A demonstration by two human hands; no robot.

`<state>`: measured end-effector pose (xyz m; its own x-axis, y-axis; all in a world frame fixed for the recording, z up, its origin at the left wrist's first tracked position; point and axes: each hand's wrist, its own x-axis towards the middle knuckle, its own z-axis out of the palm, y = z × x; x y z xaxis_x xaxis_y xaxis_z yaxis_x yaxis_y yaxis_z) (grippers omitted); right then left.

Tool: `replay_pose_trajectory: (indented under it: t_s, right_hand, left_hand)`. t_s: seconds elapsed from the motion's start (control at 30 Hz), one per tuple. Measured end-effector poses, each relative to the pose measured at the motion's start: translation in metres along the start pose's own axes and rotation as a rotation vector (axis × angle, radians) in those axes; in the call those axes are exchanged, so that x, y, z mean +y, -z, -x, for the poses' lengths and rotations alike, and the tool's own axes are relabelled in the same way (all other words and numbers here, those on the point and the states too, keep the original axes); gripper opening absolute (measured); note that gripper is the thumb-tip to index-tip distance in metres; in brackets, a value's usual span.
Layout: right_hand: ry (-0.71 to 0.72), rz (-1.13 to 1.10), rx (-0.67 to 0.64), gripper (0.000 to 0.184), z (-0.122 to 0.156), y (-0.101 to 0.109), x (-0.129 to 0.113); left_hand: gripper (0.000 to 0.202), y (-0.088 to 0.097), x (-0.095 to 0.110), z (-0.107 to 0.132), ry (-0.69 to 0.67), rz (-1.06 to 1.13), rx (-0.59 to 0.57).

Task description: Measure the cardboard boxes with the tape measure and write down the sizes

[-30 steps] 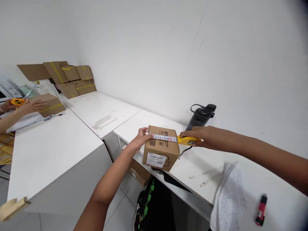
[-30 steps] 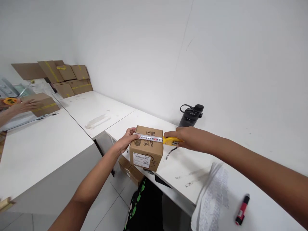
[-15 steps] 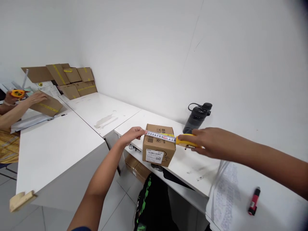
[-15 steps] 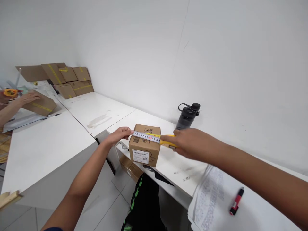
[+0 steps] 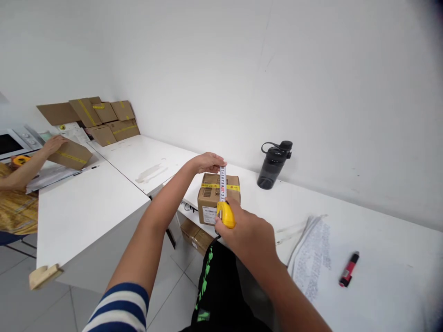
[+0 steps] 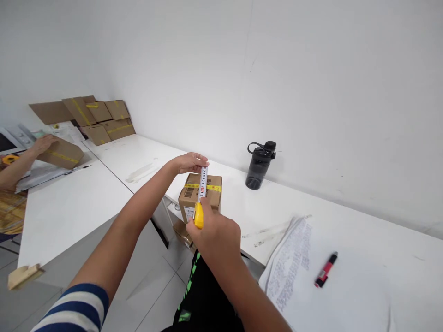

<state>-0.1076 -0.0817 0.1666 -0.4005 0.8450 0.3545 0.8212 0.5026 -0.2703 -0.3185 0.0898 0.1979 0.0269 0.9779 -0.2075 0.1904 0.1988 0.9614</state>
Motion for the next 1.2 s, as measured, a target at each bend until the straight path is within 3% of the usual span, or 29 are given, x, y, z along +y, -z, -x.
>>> replay_pose_trajectory:
  t_s: [0.1, 0.3, 0.47, 0.8, 1.2]
  right_hand:
    - [-0.034, 0.004, -0.091, 0.046, -0.002, -0.004, -0.004]
    - [-0.038, -0.027, -0.147, 0.045, -0.016, 0.001, -0.003]
    - [-0.034, -0.059, -0.158, 0.048, -0.028, -0.003, -0.001]
    - [0.008, -0.159, -0.16, 0.053, -0.03, -0.008, 0.003]
    - [-0.059, -0.189, -0.069, 0.049, -0.028, -0.012, 0.004]
  left_hand:
    - [0.031, -0.007, -0.008, -0.01, -0.064, -0.231, 0.088]
    - [0.029, -0.012, -0.036, -0.001, -0.298, -0.59, 0.075]
    - [0.036, -0.015, -0.05, 0.005, -0.243, -0.49, 0.087]
    - [0.036, -0.014, -0.041, -0.001, -0.15, -0.363, -0.034]
    - [0.037, -0.016, -0.043, -0.004, -0.088, -0.303, -0.028]
